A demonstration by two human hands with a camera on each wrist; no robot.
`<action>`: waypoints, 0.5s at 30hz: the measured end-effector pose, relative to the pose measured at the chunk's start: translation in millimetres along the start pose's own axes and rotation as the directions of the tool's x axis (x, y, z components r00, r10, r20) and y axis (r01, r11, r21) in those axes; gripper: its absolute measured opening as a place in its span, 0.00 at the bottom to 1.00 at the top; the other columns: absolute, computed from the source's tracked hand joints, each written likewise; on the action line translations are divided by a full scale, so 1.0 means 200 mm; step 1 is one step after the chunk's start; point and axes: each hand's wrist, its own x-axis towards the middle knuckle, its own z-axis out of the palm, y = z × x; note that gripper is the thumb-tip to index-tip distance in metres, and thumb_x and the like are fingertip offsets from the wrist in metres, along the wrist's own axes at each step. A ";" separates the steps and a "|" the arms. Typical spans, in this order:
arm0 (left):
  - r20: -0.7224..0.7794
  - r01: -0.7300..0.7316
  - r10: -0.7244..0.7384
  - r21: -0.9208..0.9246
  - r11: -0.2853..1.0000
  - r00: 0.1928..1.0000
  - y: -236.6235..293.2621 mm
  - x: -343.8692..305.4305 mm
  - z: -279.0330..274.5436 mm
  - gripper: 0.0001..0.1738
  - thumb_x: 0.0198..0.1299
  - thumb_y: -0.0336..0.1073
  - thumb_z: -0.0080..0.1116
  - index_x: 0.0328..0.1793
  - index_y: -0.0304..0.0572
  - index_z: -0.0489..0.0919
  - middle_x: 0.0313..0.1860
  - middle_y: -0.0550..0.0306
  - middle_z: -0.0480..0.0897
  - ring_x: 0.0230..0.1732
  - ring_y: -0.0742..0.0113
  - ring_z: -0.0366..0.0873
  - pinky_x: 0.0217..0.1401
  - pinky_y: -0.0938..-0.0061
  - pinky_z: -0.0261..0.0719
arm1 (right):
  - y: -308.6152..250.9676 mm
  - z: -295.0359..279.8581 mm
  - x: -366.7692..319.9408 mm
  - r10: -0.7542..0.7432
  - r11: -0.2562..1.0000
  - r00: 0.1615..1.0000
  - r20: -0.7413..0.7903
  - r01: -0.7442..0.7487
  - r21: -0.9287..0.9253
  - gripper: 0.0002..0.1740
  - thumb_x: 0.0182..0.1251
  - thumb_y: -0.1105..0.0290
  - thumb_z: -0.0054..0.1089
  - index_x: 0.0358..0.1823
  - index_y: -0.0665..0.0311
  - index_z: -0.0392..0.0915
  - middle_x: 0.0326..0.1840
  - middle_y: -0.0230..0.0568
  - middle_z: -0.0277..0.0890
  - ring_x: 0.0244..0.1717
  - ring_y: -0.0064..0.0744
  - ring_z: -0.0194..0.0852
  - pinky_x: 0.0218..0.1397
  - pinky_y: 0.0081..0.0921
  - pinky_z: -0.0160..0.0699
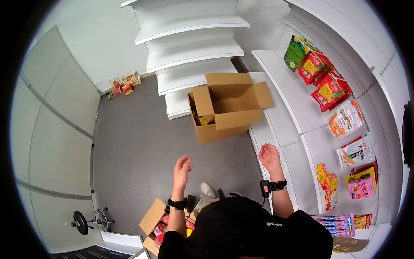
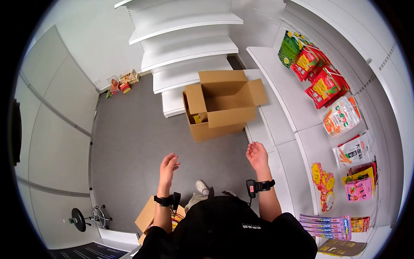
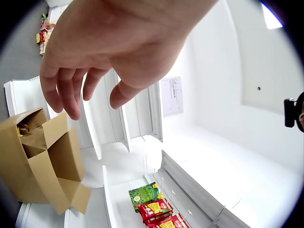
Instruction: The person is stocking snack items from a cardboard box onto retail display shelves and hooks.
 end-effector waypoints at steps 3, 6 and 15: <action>0.005 0.002 -0.002 0.012 1.000 1.000 0.06 0.17 -0.07 0.24 0.63 0.42 0.55 0.61 0.36 0.71 0.52 0.55 0.77 0.44 0.68 0.77 0.47 0.74 0.74 | 0.08 0.16 0.09 -0.003 1.000 0.999 0.045 0.002 0.019 0.08 0.63 0.65 0.54 0.37 0.61 0.72 0.36 0.36 0.73 0.36 0.28 0.70 0.40 0.24 0.73; 0.040 0.048 -0.050 0.040 0.998 0.998 0.06 0.26 -0.11 0.25 0.63 0.43 0.55 0.62 0.37 0.71 0.52 0.56 0.77 0.44 0.68 0.77 0.49 0.73 0.74 | 0.17 0.28 0.15 0.048 0.999 0.999 -0.001 -0.048 0.008 0.08 0.62 0.64 0.55 0.35 0.60 0.72 0.36 0.35 0.73 0.36 0.28 0.70 0.41 0.24 0.74; 0.071 0.121 -0.126 0.077 0.990 0.990 0.04 0.57 -0.16 0.26 0.62 0.44 0.55 0.62 0.37 0.70 0.52 0.56 0.76 0.45 0.68 0.77 0.49 0.73 0.74 | 0.25 0.39 0.41 0.132 0.991 0.989 -0.064 -0.129 0.043 0.07 0.61 0.66 0.56 0.35 0.61 0.72 0.36 0.36 0.74 0.37 0.29 0.71 0.42 0.25 0.74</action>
